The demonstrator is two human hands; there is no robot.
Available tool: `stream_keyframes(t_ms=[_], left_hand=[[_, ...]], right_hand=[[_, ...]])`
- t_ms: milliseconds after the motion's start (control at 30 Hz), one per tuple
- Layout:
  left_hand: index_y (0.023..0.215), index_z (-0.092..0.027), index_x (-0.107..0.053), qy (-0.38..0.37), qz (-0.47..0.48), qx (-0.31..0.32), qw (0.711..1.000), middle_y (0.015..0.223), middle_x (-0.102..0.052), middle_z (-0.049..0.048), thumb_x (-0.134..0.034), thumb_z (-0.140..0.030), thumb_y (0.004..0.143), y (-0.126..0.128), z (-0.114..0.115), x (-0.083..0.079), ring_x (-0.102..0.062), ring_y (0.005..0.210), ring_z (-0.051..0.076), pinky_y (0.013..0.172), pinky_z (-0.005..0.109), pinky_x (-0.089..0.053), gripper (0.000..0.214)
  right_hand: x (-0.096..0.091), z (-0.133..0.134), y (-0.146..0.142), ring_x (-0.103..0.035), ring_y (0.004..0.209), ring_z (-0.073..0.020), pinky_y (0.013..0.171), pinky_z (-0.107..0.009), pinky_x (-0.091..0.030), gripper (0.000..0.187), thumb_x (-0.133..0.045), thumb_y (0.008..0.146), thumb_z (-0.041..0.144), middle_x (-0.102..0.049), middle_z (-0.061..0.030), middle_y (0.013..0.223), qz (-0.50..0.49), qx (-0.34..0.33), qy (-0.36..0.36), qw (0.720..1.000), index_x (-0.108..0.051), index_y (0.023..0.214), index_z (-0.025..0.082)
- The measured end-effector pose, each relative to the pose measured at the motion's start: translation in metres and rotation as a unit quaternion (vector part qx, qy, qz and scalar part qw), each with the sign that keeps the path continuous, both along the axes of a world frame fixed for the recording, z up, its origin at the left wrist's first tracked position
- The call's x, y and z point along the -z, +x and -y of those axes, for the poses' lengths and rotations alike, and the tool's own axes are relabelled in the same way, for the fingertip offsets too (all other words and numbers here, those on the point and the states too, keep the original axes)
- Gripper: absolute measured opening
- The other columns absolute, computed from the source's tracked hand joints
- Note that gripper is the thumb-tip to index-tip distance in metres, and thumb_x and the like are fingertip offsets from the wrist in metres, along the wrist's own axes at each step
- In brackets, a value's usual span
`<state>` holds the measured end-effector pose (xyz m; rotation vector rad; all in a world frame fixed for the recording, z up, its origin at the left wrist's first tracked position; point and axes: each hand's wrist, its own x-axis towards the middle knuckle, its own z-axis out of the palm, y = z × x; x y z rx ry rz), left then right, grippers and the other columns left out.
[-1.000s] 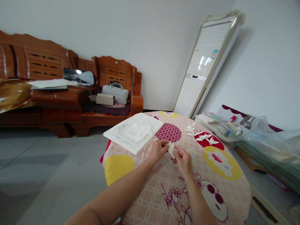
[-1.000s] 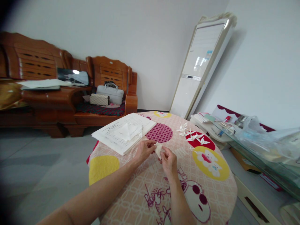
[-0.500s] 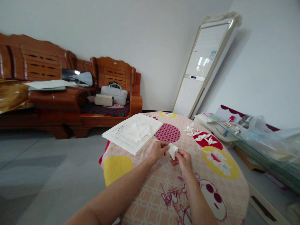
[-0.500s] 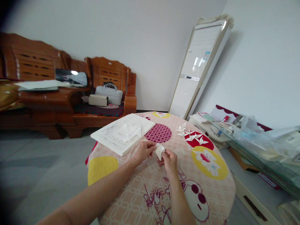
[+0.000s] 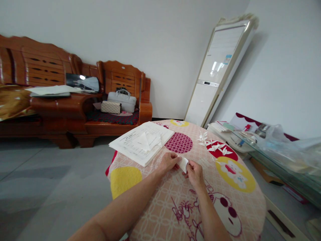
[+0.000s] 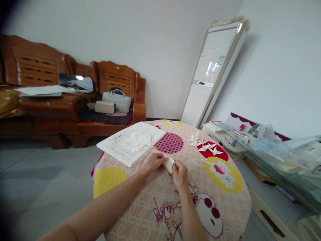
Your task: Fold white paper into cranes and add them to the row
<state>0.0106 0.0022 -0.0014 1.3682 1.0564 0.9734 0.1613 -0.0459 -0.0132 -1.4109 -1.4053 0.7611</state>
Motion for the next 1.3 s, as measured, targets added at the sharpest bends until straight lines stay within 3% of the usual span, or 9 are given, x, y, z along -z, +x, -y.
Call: stream_keyframes(t_ms=[133, 267, 467, 600, 867, 1100, 1300], left_hand=[[0.067, -0.015, -0.054, 0.005, -0.012, 0.0, 1.0, 0.051, -0.057, -0.0029, -0.061, -0.029, 0.072, -0.001, -0.001, 0.0, -0.055, 0.044, 0.011, 0.041, 0.018, -0.038, 0.016], [0.072, -0.013, -0.059, 0.011, -0.003, 0.007, 1.0, 0.056, -0.058, -0.0019, -0.058, -0.021, 0.069, 0.0, -0.002, 0.0, -0.055, 0.046, 0.01, 0.044, 0.018, -0.041, 0.009], [0.085, -0.01, -0.068, 0.013, -0.007, 0.04, 0.999, 0.067, -0.064, 0.0002, -0.051, -0.009, 0.062, 0.0, -0.006, 0.003, -0.054, 0.05, 0.007, 0.045, 0.015, -0.039, 0.029], [0.078, -0.008, -0.067, 0.017, 0.002, 0.069, 0.997, 0.064, -0.062, -0.001, -0.052, -0.007, 0.059, 0.0, -0.007, 0.003, -0.051, 0.05, 0.007, 0.046, 0.015, -0.039, 0.024], [0.068, -0.012, -0.06, 0.015, -0.008, 0.064, 0.998, 0.057, -0.056, -0.0039, -0.057, -0.017, 0.068, -0.001, -0.006, 0.003, -0.049, 0.045, 0.007, 0.044, 0.018, -0.039, 0.006], [0.067, -0.014, -0.058, 0.077, -0.025, 0.073, 0.994, 0.052, -0.049, -0.0057, -0.06, -0.031, 0.073, -0.004, -0.011, 0.012, -0.042, 0.041, 0.006, 0.04, 0.018, -0.029, 0.019], [0.075, -0.013, -0.062, 0.091, 0.012, 0.058, 0.994, 0.055, -0.052, -0.0037, -0.06, -0.035, 0.073, -0.004, -0.007, 0.003, -0.043, 0.043, 0.007, 0.041, 0.018, -0.031, 0.022]], right_hand=[[-0.004, 0.002, -0.001, -0.061, 0.046, -0.0154, 0.037, -0.019, -0.041, 0.02, -0.05, 0.077, 0.031, -0.059, 0.0021, 0.054, -0.002, -0.001, 0.01, 1.0, -0.063, 0.072, 0.017], [-0.003, 0.002, -0.001, -0.062, 0.047, -0.0164, 0.037, -0.021, -0.042, 0.023, -0.051, 0.076, 0.033, -0.062, 0.0003, 0.057, -0.016, -0.002, 0.007, 1.0, -0.066, 0.077, 0.015], [0.001, -0.001, 0.001, -0.063, 0.048, -0.0178, 0.038, -0.022, -0.045, 0.027, -0.052, 0.077, 0.033, -0.063, -0.0009, 0.058, -0.014, 0.002, 0.0, 1.0, -0.067, 0.083, 0.012], [0.004, -0.002, 0.003, -0.063, 0.047, -0.0175, 0.036, -0.021, -0.044, 0.025, -0.053, 0.074, 0.031, -0.065, -0.0008, 0.056, -0.041, 0.016, -0.005, 0.999, -0.068, 0.082, 0.012], [0.004, -0.002, 0.001, -0.065, 0.046, -0.0194, 0.034, -0.023, -0.045, 0.033, -0.06, 0.072, 0.038, -0.071, -0.0038, 0.062, -0.147, 0.025, -0.056, 0.987, -0.07, 0.088, 0.011], [-0.008, 0.005, -0.002, -0.06, 0.043, -0.0169, 0.036, -0.023, -0.044, 0.03, -0.069, 0.065, 0.036, -0.069, -0.0026, 0.058, -0.24, 0.004, -0.07, 0.968, -0.072, 0.083, 0.012], [-0.009, 0.006, 0.0, -0.062, 0.046, -0.0164, 0.04, -0.023, -0.046, 0.03, -0.071, 0.061, 0.029, -0.071, -0.0034, 0.062, -0.279, -0.035, -0.089, 0.955, -0.072, 0.085, 0.012]])
